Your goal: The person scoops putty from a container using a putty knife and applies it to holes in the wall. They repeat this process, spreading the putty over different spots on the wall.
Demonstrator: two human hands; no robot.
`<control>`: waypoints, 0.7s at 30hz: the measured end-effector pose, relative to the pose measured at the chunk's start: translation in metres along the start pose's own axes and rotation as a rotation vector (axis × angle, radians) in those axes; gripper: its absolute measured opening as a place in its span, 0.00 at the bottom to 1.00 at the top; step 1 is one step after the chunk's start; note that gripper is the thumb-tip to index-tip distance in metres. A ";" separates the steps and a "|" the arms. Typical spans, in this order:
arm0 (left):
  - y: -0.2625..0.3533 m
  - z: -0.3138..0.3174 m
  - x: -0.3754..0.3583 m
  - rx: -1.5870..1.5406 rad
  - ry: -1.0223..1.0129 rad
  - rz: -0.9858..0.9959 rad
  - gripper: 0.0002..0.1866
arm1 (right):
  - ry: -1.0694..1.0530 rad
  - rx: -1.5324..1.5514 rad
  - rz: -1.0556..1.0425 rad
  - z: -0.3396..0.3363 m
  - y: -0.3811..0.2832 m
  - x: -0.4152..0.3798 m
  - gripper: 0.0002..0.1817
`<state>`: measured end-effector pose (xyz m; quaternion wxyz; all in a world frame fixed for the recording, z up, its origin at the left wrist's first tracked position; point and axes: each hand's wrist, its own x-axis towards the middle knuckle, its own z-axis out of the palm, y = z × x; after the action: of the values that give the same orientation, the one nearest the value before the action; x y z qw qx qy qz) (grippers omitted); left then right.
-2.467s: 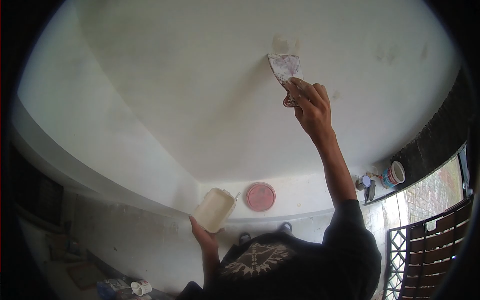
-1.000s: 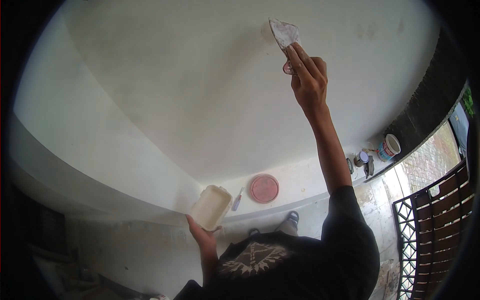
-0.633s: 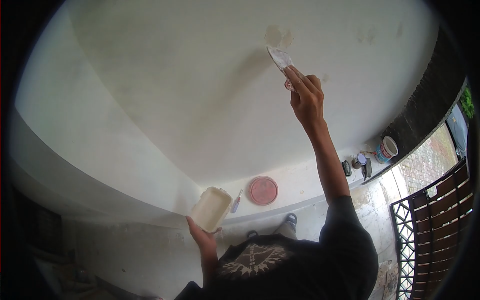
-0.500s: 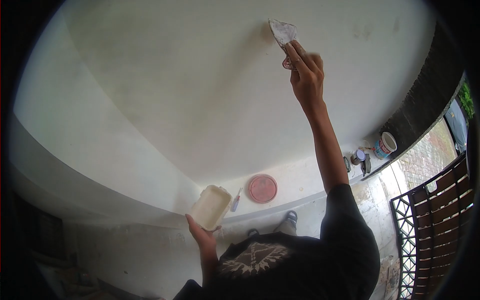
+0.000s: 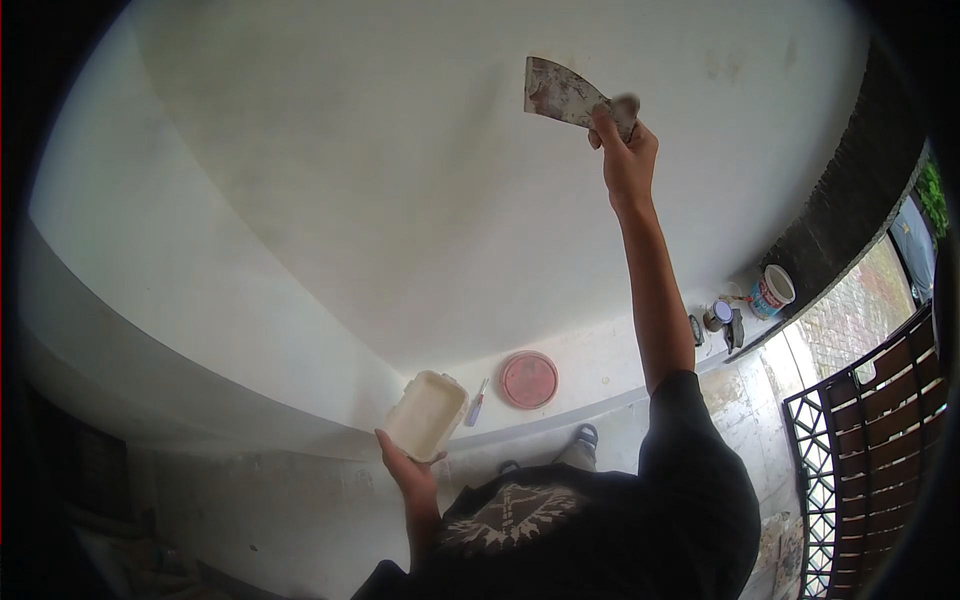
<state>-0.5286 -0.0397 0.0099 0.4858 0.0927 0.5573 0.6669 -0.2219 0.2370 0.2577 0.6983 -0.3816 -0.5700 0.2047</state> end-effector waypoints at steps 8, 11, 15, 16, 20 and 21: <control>-0.003 -0.009 0.002 0.005 -0.081 -0.013 0.38 | -0.022 0.492 0.068 0.006 0.023 0.022 0.10; -0.003 -0.012 0.005 0.007 -0.091 -0.015 0.38 | 0.058 0.145 -0.005 0.008 0.024 0.022 0.10; -0.002 -0.011 0.004 -0.014 -0.074 -0.017 0.37 | 0.140 0.056 -0.014 -0.011 0.018 0.017 0.09; -0.002 -0.012 0.004 -0.012 -0.072 -0.018 0.37 | 0.138 0.208 -0.039 -0.017 0.022 0.019 0.10; -0.001 -0.013 0.006 -0.007 -0.078 -0.004 0.37 | 0.116 0.526 0.001 -0.039 0.040 0.023 0.09; 0.000 -0.013 0.006 -0.002 -0.072 -0.004 0.37 | 0.099 0.609 0.042 -0.045 0.047 0.025 0.08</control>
<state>-0.5401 -0.0434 0.0028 0.5071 0.1151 0.5389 0.6627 -0.1649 0.2714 0.2350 0.8031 -0.1761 -0.4396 0.3616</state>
